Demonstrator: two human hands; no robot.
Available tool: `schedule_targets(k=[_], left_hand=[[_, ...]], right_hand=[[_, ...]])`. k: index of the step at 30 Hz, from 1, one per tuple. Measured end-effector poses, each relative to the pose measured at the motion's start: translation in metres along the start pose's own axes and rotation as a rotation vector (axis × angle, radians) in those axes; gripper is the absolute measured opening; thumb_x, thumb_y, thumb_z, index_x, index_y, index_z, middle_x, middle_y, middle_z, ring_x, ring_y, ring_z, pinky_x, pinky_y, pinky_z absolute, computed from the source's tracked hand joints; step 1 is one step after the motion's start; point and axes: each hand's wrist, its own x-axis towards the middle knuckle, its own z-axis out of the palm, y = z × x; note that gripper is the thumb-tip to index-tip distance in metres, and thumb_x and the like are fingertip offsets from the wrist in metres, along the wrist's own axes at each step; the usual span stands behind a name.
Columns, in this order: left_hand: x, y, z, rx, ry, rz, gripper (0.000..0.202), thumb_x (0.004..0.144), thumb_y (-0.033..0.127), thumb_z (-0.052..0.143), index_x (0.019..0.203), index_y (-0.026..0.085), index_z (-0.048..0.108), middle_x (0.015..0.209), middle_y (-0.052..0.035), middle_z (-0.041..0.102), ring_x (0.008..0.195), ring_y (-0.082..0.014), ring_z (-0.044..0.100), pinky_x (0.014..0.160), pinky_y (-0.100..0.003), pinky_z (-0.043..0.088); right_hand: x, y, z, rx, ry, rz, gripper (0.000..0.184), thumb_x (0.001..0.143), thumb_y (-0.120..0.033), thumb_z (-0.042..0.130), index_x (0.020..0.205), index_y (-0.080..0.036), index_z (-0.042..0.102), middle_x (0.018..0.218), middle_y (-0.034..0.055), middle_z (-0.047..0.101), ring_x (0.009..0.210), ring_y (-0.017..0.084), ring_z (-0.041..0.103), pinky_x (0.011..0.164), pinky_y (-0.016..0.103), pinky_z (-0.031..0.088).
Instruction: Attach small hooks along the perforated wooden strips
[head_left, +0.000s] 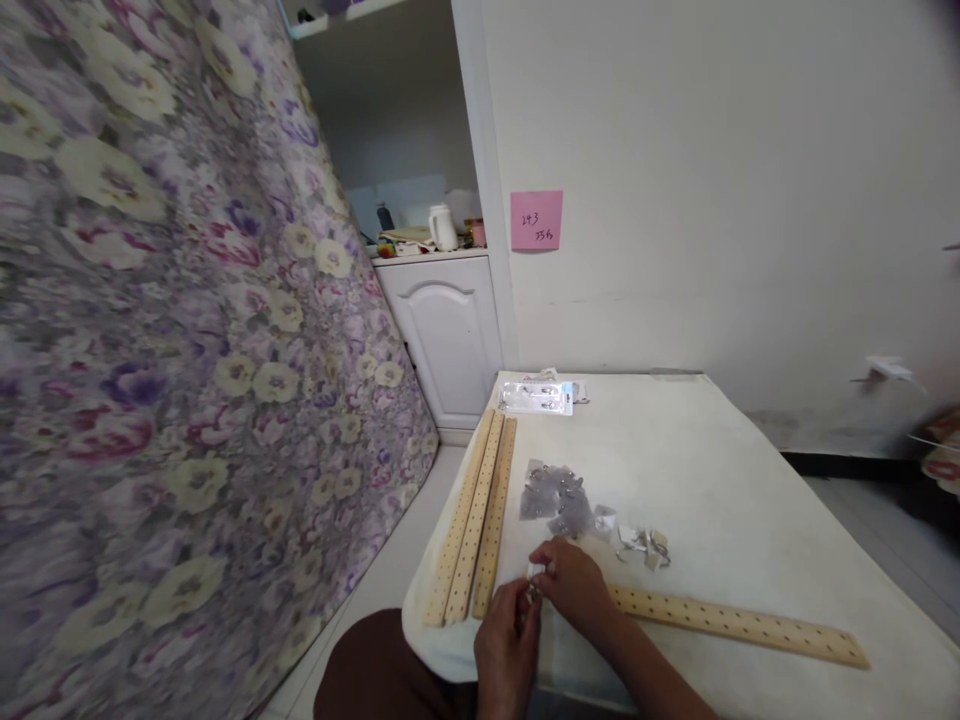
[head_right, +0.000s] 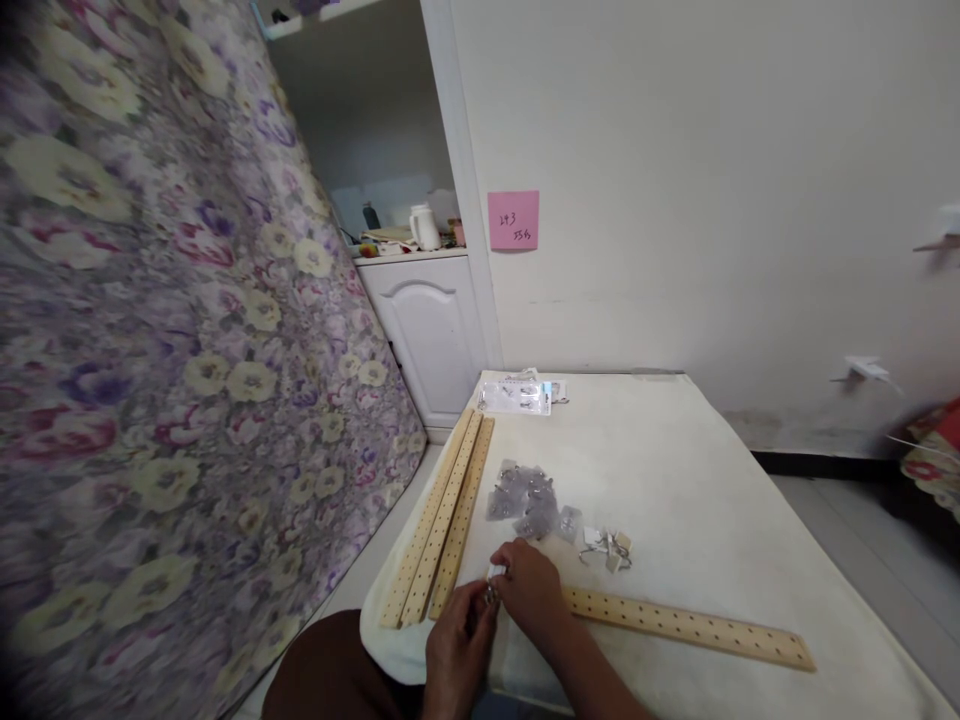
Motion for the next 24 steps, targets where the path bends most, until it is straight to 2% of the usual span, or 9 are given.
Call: schedule_targets(k=[5, 20, 24], left_hand=[[0.0000, 0.0033, -0.0015, 0.002, -0.014, -0.014, 0.027, 0.083, 0.038, 0.049, 0.097, 0.020, 0.063, 0.083, -0.0044, 0.068, 0.074, -0.0181, 0.063, 0.069, -0.029, 0.049], [-0.0002, 0.0024, -0.0009, 0.037, -0.029, -0.034, 0.027, 0.083, 0.038, 0.048, 0.099, 0.020, 0.061, 0.083, -0.0046, 0.067, 0.074, -0.0181, 0.063, 0.069, -0.029, 0.049], [-0.0002, 0.0033, -0.0018, 0.042, -0.014, -0.049, 0.027, 0.081, 0.037, 0.050, 0.100, 0.020, 0.061, 0.080, -0.0036, 0.066, 0.073, -0.0182, 0.062, 0.067, -0.029, 0.049]], right_hand=[[0.0053, -0.0026, -0.0026, 0.014, -0.042, 0.070, 0.023, 0.066, -0.021, 0.058, 0.087, -0.022, 0.067, 0.089, 0.0026, 0.067, 0.085, 0.017, 0.060, 0.075, 0.026, 0.041], [0.0005, 0.0014, -0.0056, 0.032, -0.043, -0.007, 0.023, 0.071, -0.023, 0.056, 0.091, -0.023, 0.066, 0.091, 0.0008, 0.068, 0.082, 0.015, 0.060, 0.075, 0.025, 0.042], [0.0001, 0.0053, -0.0039, 0.062, 0.011, -0.039, 0.022, 0.072, -0.021, 0.054, 0.090, -0.022, 0.065, 0.091, 0.0012, 0.067, 0.084, 0.016, 0.060, 0.076, 0.025, 0.042]])
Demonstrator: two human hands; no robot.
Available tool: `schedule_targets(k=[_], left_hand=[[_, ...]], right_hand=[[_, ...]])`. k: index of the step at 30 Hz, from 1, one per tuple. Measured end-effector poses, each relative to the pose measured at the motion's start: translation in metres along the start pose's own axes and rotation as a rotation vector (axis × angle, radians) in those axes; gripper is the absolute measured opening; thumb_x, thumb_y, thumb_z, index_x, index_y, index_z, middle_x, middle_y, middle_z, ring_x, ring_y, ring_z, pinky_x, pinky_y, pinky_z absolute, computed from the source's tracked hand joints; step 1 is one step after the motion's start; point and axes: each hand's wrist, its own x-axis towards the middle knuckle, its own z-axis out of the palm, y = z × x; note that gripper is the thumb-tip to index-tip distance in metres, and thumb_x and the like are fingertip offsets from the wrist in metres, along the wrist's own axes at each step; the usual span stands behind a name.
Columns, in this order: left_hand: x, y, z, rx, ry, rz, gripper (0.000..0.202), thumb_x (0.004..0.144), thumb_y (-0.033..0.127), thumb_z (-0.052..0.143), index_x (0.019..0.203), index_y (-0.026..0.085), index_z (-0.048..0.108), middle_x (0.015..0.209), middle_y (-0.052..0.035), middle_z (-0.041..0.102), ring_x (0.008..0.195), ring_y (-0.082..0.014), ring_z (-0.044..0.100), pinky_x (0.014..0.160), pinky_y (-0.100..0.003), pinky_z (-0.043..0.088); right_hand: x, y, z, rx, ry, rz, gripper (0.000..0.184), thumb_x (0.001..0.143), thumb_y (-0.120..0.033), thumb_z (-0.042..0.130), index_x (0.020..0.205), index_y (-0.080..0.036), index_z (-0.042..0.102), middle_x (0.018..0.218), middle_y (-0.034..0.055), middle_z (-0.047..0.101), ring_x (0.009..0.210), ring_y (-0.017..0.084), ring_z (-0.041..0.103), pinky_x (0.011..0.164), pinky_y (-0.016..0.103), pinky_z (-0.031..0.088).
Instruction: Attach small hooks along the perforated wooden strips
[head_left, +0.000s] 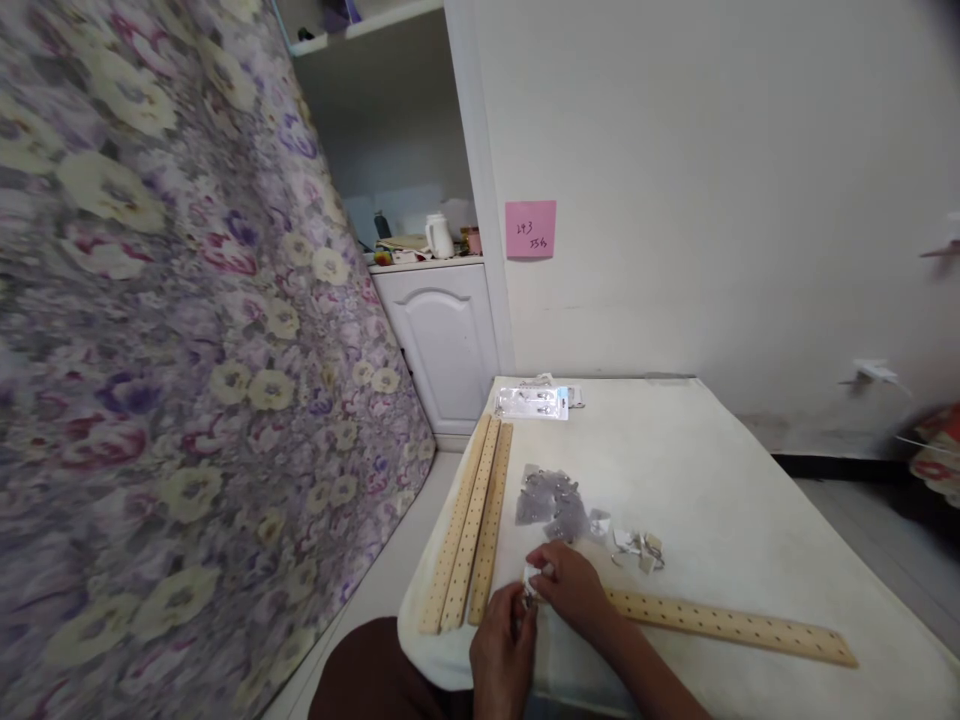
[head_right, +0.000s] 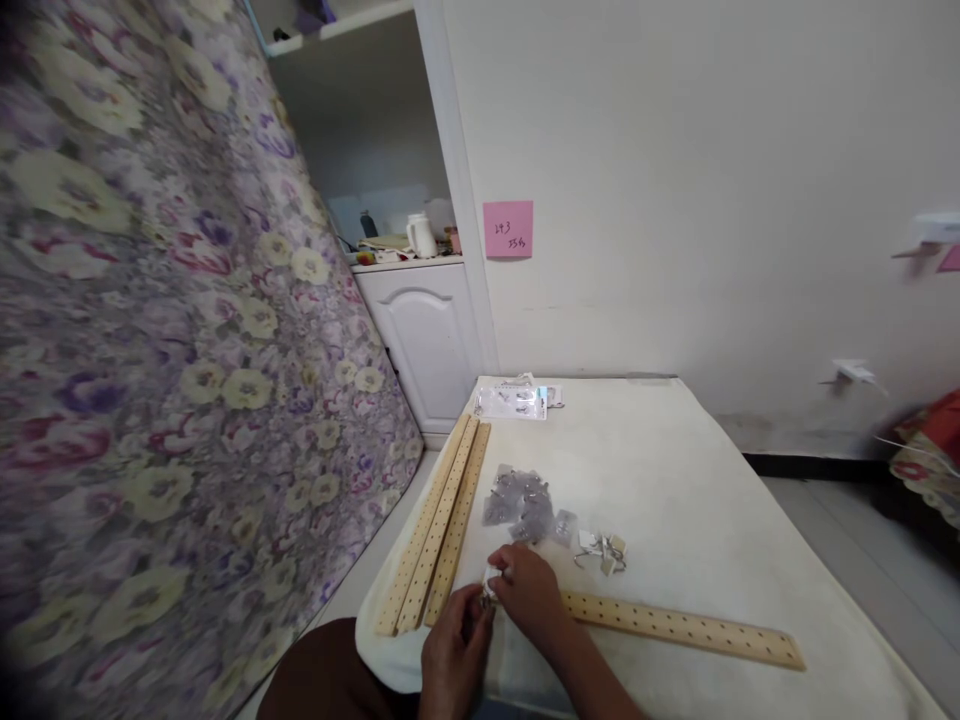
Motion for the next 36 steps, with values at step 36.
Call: schedule_targets(k=[36], left_hand=[[0.002, -0.023, 0.007, 0.023, -0.011, 0.155, 0.030, 0.086, 0.032, 0.048, 0.110, 0.022, 0.062, 0.099, -0.0069, 0.068, 0.091, -0.0184, 0.064, 0.081, -0.031, 0.052]], right_hand=[[-0.047, 0.006, 0.004, -0.139, 0.079, -0.330, 0.043, 0.082, -0.007, 0.040, 0.117, -0.025, 0.058, 0.122, 0.0043, 0.060, 0.110, 0.019, 0.053, 0.100, 0.037, 0.040]])
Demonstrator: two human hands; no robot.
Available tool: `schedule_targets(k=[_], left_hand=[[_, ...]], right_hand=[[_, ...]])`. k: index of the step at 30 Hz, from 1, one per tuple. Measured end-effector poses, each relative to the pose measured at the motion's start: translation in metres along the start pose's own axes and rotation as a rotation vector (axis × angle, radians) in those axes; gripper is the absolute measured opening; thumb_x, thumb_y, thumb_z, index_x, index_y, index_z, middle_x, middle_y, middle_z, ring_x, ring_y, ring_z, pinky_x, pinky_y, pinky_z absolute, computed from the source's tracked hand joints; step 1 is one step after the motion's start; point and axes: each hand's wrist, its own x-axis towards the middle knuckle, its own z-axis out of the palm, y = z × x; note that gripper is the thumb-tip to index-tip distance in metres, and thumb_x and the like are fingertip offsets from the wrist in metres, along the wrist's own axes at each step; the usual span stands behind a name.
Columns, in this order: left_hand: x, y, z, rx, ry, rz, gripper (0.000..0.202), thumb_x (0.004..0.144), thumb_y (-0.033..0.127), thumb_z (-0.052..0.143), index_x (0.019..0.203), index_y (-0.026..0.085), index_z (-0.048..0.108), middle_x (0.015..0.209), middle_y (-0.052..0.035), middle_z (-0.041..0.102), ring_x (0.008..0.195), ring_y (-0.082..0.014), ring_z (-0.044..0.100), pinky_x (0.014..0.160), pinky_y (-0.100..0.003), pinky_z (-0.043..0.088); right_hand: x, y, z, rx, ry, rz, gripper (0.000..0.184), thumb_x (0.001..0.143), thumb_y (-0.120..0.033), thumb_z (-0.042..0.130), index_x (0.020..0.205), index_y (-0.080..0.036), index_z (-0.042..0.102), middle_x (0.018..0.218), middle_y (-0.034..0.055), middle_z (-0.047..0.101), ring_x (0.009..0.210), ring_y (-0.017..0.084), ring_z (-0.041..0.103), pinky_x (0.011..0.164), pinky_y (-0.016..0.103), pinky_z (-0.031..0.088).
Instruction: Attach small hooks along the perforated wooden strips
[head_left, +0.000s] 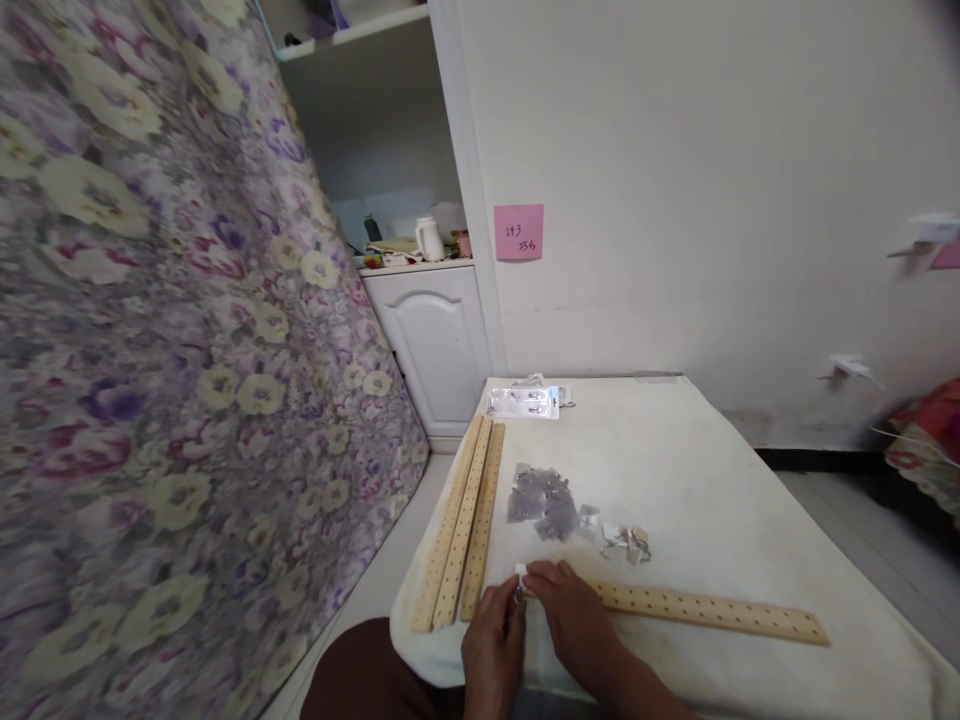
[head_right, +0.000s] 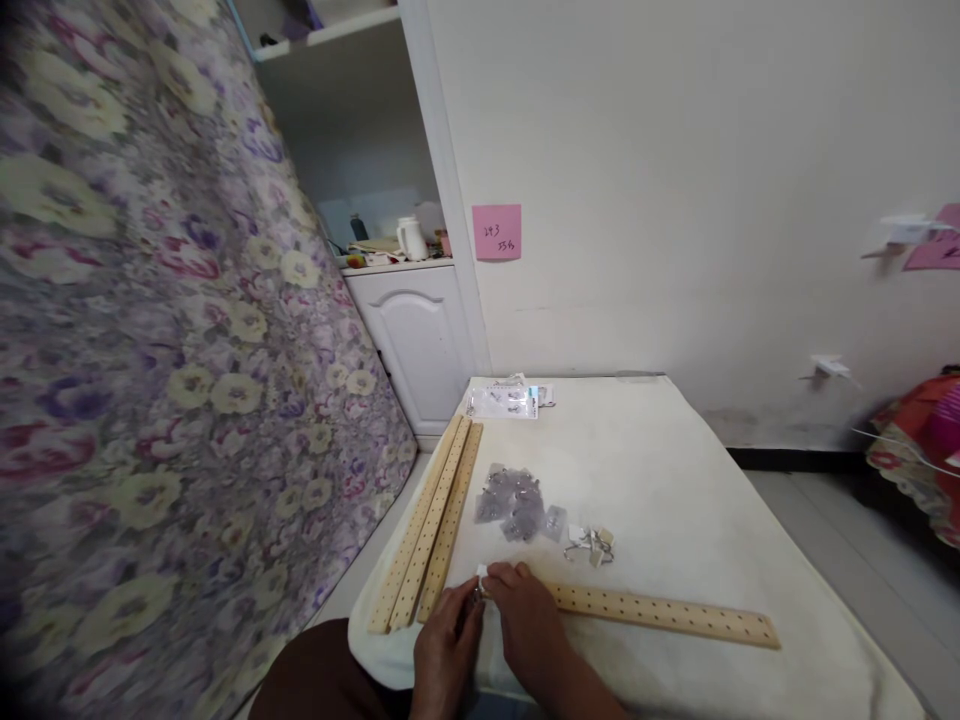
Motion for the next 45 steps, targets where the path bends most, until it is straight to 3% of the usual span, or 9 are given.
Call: schedule_targets(k=[11, 18, 23, 26, 31, 35, 38, 45], left_hand=[[0.005, 0.004, -0.004, 0.010, -0.052, -0.035, 0.028, 0.086, 0.031, 0.045, 0.108, 0.023, 0.061, 0.102, -0.0060, 0.067, 0.095, -0.0187, 0.063, 0.083, -0.032, 0.051], [0.003, 0.004, -0.004, 0.028, -0.037, -0.054, 0.032, 0.083, 0.030, 0.048, 0.112, 0.023, 0.059, 0.108, -0.0053, 0.066, 0.096, -0.0190, 0.063, 0.083, -0.032, 0.050], [0.001, 0.001, -0.003, 0.056, -0.030, -0.094, 0.035, 0.082, 0.031, 0.048, 0.115, 0.021, 0.057, 0.107, -0.0071, 0.066, 0.096, -0.0213, 0.063, 0.083, -0.035, 0.050], [0.001, 0.001, -0.003, 0.051, -0.019, -0.105, 0.037, 0.080, 0.031, 0.049, 0.116, 0.020, 0.056, 0.103, -0.0070, 0.068, 0.093, -0.0213, 0.064, 0.081, -0.034, 0.051], [0.000, -0.001, -0.003, 0.002, 0.020, -0.099, 0.036, 0.080, 0.032, 0.050, 0.113, 0.021, 0.058, 0.099, -0.0053, 0.069, 0.087, -0.0200, 0.065, 0.078, -0.032, 0.051], [-0.001, -0.005, -0.001, -0.038, 0.004, -0.128, 0.039, 0.080, 0.032, 0.050, 0.116, 0.019, 0.056, 0.089, -0.0040, 0.067, 0.076, -0.0184, 0.064, 0.072, -0.030, 0.050], [-0.002, -0.006, 0.000, -0.087, 0.013, -0.153, 0.042, 0.079, 0.034, 0.051, 0.118, 0.018, 0.054, 0.084, -0.0030, 0.066, 0.070, -0.0175, 0.062, 0.068, -0.029, 0.049], [-0.004, 0.002, -0.007, -0.236, 0.021, -0.196, 0.054, 0.077, 0.044, 0.055, 0.122, 0.016, 0.047, 0.073, 0.0022, 0.059, 0.057, -0.0134, 0.056, 0.057, -0.025, 0.046]], right_hand=[[-0.002, -0.003, 0.010, -0.105, 0.042, 0.016, 0.054, 0.073, 0.000, 0.041, 0.118, -0.025, 0.058, 0.124, 0.0019, 0.059, 0.111, 0.020, 0.053, 0.099, 0.037, 0.040], [-0.011, 0.012, 0.020, -0.110, 0.120, -0.102, 0.057, 0.075, -0.001, 0.038, 0.126, -0.023, 0.049, 0.127, 0.0053, 0.057, 0.117, 0.018, 0.050, 0.103, 0.039, 0.038], [-0.009, 0.010, 0.013, -0.093, 0.159, -0.088, 0.048, 0.081, -0.006, 0.038, 0.126, -0.020, 0.048, 0.125, 0.0085, 0.056, 0.117, 0.019, 0.050, 0.099, 0.037, 0.043], [-0.008, 0.007, 0.003, -0.040, 0.180, -0.055, 0.040, 0.083, -0.009, 0.040, 0.119, -0.021, 0.052, 0.118, 0.0076, 0.060, 0.111, 0.018, 0.053, 0.096, 0.034, 0.045], [-0.015, 0.016, -0.004, -0.093, 0.225, 0.065, 0.038, 0.076, -0.011, 0.052, 0.112, -0.023, 0.056, 0.117, 0.0068, 0.058, 0.110, 0.023, 0.050, 0.097, 0.042, 0.040], [-0.020, 0.019, -0.006, -0.116, 0.203, 0.174, 0.041, 0.070, -0.011, 0.058, 0.109, -0.024, 0.058, 0.113, 0.0059, 0.059, 0.105, 0.024, 0.050, 0.092, 0.039, 0.039], [-0.019, 0.016, -0.010, -0.113, 0.179, 0.238, 0.033, 0.073, -0.011, 0.057, 0.103, -0.025, 0.060, 0.103, 0.0044, 0.061, 0.097, 0.023, 0.052, 0.086, 0.036, 0.040], [-0.013, 0.012, -0.009, -0.104, 0.152, 0.233, 0.028, 0.076, -0.008, 0.054, 0.097, -0.026, 0.062, 0.097, 0.0019, 0.060, 0.093, 0.020, 0.052, 0.082, 0.032, 0.038]])
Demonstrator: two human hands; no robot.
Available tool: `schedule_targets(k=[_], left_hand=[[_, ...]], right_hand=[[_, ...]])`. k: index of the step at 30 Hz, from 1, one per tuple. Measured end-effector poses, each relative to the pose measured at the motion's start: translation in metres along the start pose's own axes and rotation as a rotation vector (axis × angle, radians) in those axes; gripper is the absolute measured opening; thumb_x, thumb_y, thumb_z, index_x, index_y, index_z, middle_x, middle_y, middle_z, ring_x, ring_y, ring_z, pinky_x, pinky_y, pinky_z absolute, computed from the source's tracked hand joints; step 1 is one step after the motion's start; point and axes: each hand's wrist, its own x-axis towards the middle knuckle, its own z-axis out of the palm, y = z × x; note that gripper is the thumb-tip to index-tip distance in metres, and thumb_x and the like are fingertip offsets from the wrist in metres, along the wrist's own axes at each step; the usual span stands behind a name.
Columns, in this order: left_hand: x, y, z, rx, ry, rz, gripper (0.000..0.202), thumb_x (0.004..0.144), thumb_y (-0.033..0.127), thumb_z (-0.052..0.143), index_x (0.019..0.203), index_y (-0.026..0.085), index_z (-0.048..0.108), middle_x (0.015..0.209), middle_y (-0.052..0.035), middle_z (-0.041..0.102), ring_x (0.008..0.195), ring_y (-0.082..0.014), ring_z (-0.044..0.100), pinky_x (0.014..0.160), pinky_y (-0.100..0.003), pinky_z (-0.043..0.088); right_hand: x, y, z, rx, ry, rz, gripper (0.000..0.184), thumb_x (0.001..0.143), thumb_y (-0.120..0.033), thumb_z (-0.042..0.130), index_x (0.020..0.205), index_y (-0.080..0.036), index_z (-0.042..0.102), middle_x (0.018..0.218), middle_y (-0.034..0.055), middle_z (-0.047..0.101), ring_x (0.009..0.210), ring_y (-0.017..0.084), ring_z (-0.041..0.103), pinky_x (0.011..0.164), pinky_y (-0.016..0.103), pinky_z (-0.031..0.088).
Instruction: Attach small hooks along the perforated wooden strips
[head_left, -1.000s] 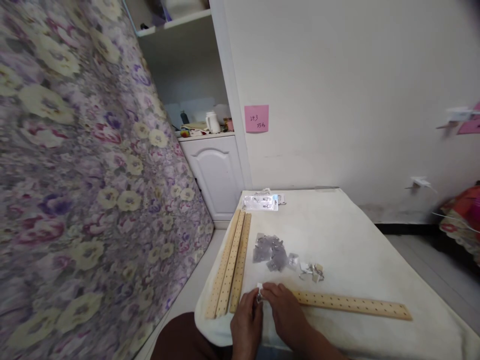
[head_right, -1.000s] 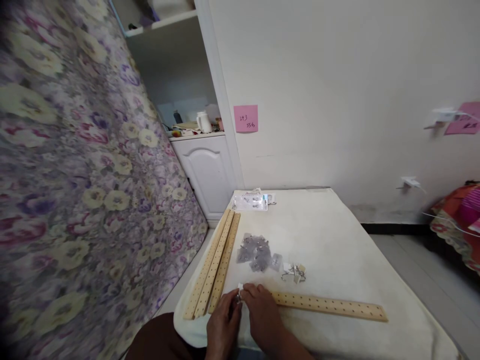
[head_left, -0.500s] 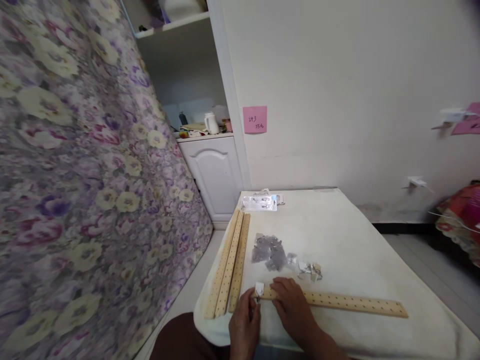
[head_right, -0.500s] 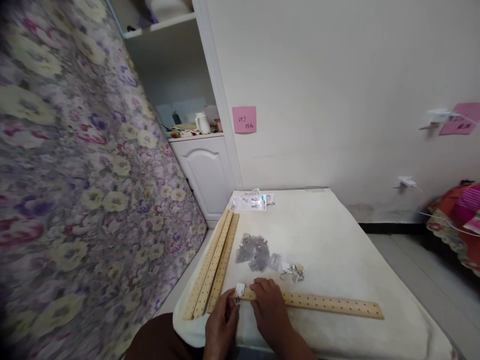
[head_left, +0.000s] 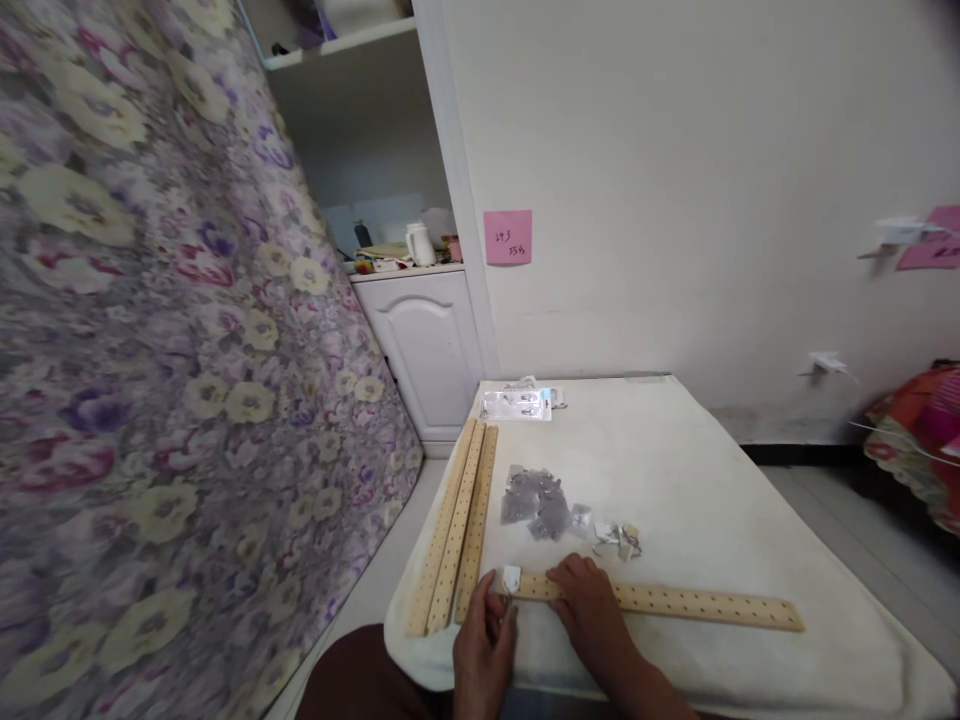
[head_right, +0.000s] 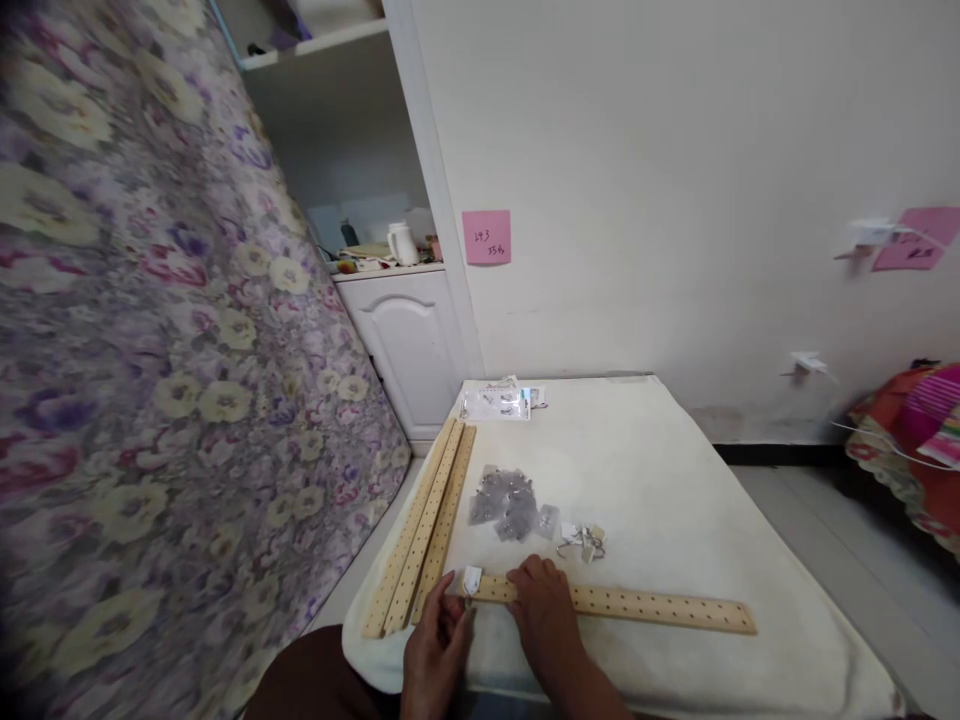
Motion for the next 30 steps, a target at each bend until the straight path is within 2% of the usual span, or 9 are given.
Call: schedule_targets(k=[10, 13, 15, 18, 22, 25, 30], left_hand=[[-0.002, 0.019, -0.007, -0.090, 0.061, -0.021, 0.058, 0.073, 0.049, 0.060, 0.120, 0.016, 0.050, 0.067, 0.0039, 0.058, 0.055, -0.0139, 0.054, 0.056, -0.025, 0.046], [-0.003, 0.022, -0.007, -0.097, 0.057, -0.014, 0.057, 0.074, 0.049, 0.060, 0.119, 0.016, 0.051, 0.068, 0.0034, 0.059, 0.056, -0.0139, 0.055, 0.056, -0.025, 0.046], [-0.004, 0.021, -0.009, -0.098, 0.054, -0.004, 0.054, 0.074, 0.050, 0.058, 0.117, 0.017, 0.052, 0.068, 0.0034, 0.060, 0.057, -0.0138, 0.056, 0.057, -0.024, 0.046], [-0.008, 0.018, -0.010, -0.091, 0.045, 0.012, 0.045, 0.076, 0.050, 0.056, 0.108, 0.018, 0.057, 0.068, 0.0026, 0.060, 0.059, -0.0139, 0.057, 0.058, -0.024, 0.046], [-0.017, 0.013, -0.005, -0.080, 0.043, 0.047, 0.038, 0.077, 0.049, 0.054, 0.098, 0.018, 0.061, 0.067, 0.0013, 0.062, 0.061, -0.0147, 0.058, 0.060, -0.023, 0.046], [-0.024, 0.016, 0.001, -0.092, 0.039, 0.076, 0.034, 0.079, 0.050, 0.052, 0.091, 0.020, 0.063, 0.069, 0.0000, 0.064, 0.064, -0.0155, 0.058, 0.062, -0.024, 0.047], [-0.032, 0.024, 0.005, -0.065, -0.146, 0.171, 0.029, 0.083, 0.044, 0.048, 0.082, 0.020, 0.065, 0.073, -0.0026, 0.065, 0.065, -0.0155, 0.058, 0.062, -0.023, 0.047]], right_hand=[[0.002, -0.003, 0.006, -0.006, 0.034, -0.041, 0.031, 0.073, -0.006, 0.054, 0.097, -0.024, 0.061, 0.098, 0.0049, 0.061, 0.092, 0.023, 0.053, 0.081, 0.036, 0.042], [0.000, 0.003, 0.000, 0.026, 0.089, -0.090, 0.034, 0.074, -0.011, 0.054, 0.104, -0.025, 0.058, 0.103, 0.0054, 0.061, 0.095, 0.023, 0.054, 0.083, 0.036, 0.043], [-0.001, 0.015, -0.011, 0.044, 0.163, -0.094, 0.027, 0.078, -0.015, 0.051, 0.103, -0.024, 0.058, 0.102, 0.0058, 0.061, 0.096, 0.022, 0.055, 0.083, 0.035, 0.044], [0.000, 0.044, -0.034, 0.055, 0.281, 0.029, 0.018, 0.084, -0.020, 0.041, 0.091, -0.022, 0.058, 0.088, 0.0052, 0.061, 0.084, 0.019, 0.058, 0.076, 0.032, 0.045], [0.000, 0.078, -0.055, 0.016, 0.278, 0.245, 0.019, 0.084, -0.029, 0.042, 0.094, -0.022, 0.057, 0.088, 0.0031, 0.062, 0.073, 0.017, 0.059, 0.066, 0.028, 0.044], [0.002, 0.086, -0.054, -0.029, 0.221, 0.368, 0.018, 0.082, -0.035, 0.045, 0.088, -0.023, 0.057, 0.078, 0.0003, 0.063, 0.066, 0.016, 0.059, 0.058, 0.026, 0.040], [0.006, 0.085, -0.052, -0.008, 0.200, 0.468, 0.016, 0.078, -0.035, 0.045, 0.076, -0.024, 0.056, 0.066, -0.0018, 0.062, 0.061, 0.016, 0.058, 0.054, 0.025, 0.035]])
